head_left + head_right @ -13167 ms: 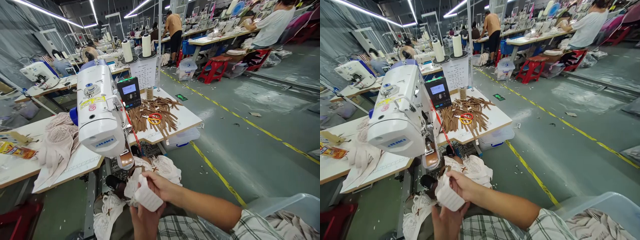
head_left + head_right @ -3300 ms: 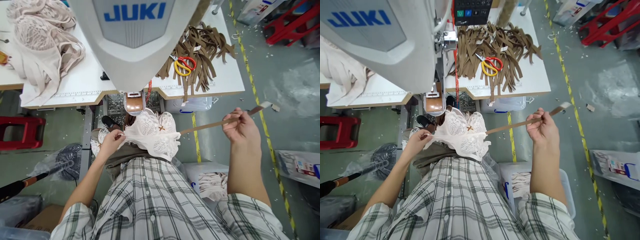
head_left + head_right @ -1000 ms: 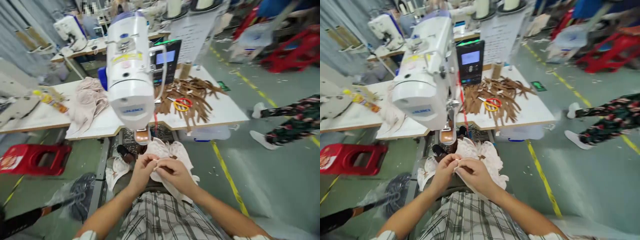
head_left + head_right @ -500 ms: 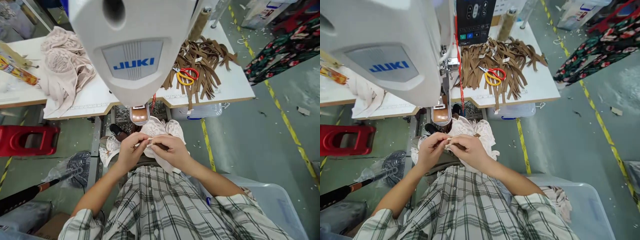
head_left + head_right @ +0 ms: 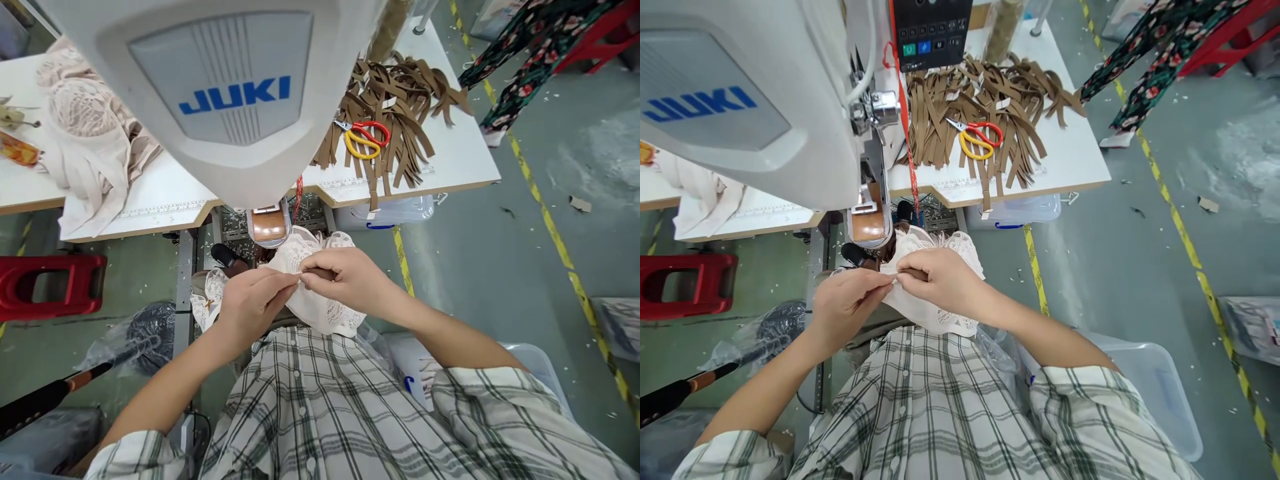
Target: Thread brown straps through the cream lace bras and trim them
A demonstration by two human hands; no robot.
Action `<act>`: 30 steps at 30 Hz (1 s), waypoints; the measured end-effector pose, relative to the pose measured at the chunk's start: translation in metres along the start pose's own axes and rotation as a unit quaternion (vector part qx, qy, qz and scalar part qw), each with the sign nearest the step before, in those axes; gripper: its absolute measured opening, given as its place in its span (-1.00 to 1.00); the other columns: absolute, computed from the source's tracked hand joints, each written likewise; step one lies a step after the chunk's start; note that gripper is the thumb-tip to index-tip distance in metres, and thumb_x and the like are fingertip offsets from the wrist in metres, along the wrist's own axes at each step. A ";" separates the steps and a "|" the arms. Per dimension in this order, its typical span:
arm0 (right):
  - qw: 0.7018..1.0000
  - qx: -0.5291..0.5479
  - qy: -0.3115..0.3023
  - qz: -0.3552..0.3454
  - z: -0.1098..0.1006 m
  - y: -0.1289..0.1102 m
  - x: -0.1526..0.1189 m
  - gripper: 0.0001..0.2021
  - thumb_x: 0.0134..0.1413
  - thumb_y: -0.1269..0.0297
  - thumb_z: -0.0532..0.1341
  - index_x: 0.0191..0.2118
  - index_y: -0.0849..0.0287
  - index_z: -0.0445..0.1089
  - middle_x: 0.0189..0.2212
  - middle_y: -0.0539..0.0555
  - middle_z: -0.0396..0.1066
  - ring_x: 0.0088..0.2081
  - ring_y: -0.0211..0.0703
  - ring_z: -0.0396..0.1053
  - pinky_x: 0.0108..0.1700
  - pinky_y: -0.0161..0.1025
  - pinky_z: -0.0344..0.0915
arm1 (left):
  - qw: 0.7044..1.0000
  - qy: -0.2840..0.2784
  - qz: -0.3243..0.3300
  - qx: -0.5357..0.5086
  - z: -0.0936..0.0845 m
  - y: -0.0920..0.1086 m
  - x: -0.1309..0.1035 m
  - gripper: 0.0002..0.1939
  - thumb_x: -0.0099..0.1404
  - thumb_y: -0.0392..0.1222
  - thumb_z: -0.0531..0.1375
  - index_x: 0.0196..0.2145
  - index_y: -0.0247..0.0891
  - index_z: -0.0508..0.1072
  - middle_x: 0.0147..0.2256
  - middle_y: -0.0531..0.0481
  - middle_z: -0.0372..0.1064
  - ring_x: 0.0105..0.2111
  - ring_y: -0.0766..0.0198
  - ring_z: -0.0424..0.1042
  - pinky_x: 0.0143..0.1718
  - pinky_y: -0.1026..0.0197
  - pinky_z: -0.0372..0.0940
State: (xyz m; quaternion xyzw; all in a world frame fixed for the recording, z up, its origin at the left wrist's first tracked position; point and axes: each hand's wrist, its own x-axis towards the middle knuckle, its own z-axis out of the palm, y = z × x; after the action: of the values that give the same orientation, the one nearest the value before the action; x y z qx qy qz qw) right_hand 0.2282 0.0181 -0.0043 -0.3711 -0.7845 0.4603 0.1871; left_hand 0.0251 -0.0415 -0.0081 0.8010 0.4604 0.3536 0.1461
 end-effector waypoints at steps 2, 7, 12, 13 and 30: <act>0.999 0.021 -0.021 0.015 -0.002 0.000 0.000 -0.87 0.15 0.41 0.18 -0.40 0.20 0.45 -0.63 -0.13 0.09 -0.53 -0.39 0.08 -0.44 -0.38 0.02 | 1.000 -0.008 -0.007 -0.004 -0.001 0.000 0.001 -0.93 0.35 -0.33 0.22 -0.24 -0.27 0.52 -0.34 0.00 0.59 -0.38 0.36 0.53 -0.33 0.35 0.35; 0.997 0.044 -0.058 0.038 -0.006 0.000 0.001 -0.89 0.14 0.38 0.21 -0.35 0.19 0.50 -0.62 -0.13 0.17 -0.52 -0.40 0.14 -0.41 -0.39 0.05 | 0.999 -0.031 -0.024 -0.010 -0.003 0.000 0.004 -0.95 0.34 -0.33 0.23 -0.27 -0.27 0.52 -0.41 0.05 0.54 -0.45 0.40 0.47 -0.39 0.37 0.28; 0.997 0.031 -0.062 0.025 -0.008 0.000 0.000 -0.89 0.16 0.36 0.22 -0.29 0.19 0.52 -0.60 -0.12 0.25 -0.50 -0.38 0.19 -0.40 -0.38 0.05 | 0.993 -0.073 -0.078 -0.038 -0.004 -0.002 0.008 -0.94 0.36 -0.27 0.23 -0.27 -0.23 0.53 -0.45 0.11 0.49 -0.47 0.41 0.42 -0.45 0.36 0.22; 0.998 0.022 -0.058 0.018 -0.008 0.000 0.000 -0.89 0.17 0.36 0.21 -0.29 0.19 0.51 -0.60 -0.12 0.25 -0.50 -0.38 0.19 -0.40 -0.37 0.05 | 0.992 -0.080 -0.093 -0.041 -0.005 -0.002 0.009 -0.94 0.36 -0.26 0.23 -0.23 -0.23 0.53 -0.43 0.10 0.50 -0.47 0.40 0.42 -0.45 0.36 0.22; 0.992 -0.071 0.031 -0.103 -0.015 -0.014 0.050 -0.88 0.11 0.38 0.18 -0.45 0.18 0.33 -0.53 -0.04 0.22 -0.40 -0.27 0.20 -0.34 -0.30 0.04 | 0.984 -0.037 -0.136 0.107 -0.020 -0.012 0.022 -0.78 0.46 -0.09 0.08 -0.24 -0.22 0.47 -0.55 0.11 0.38 -0.58 0.36 0.32 -0.52 0.29 0.09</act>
State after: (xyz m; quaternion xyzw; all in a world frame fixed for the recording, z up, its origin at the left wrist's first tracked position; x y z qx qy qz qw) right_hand 0.1990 0.0604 0.0129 -0.3149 -0.8429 0.3703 0.2309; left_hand 0.0104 -0.0189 0.0089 0.7548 0.5940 0.2492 0.1236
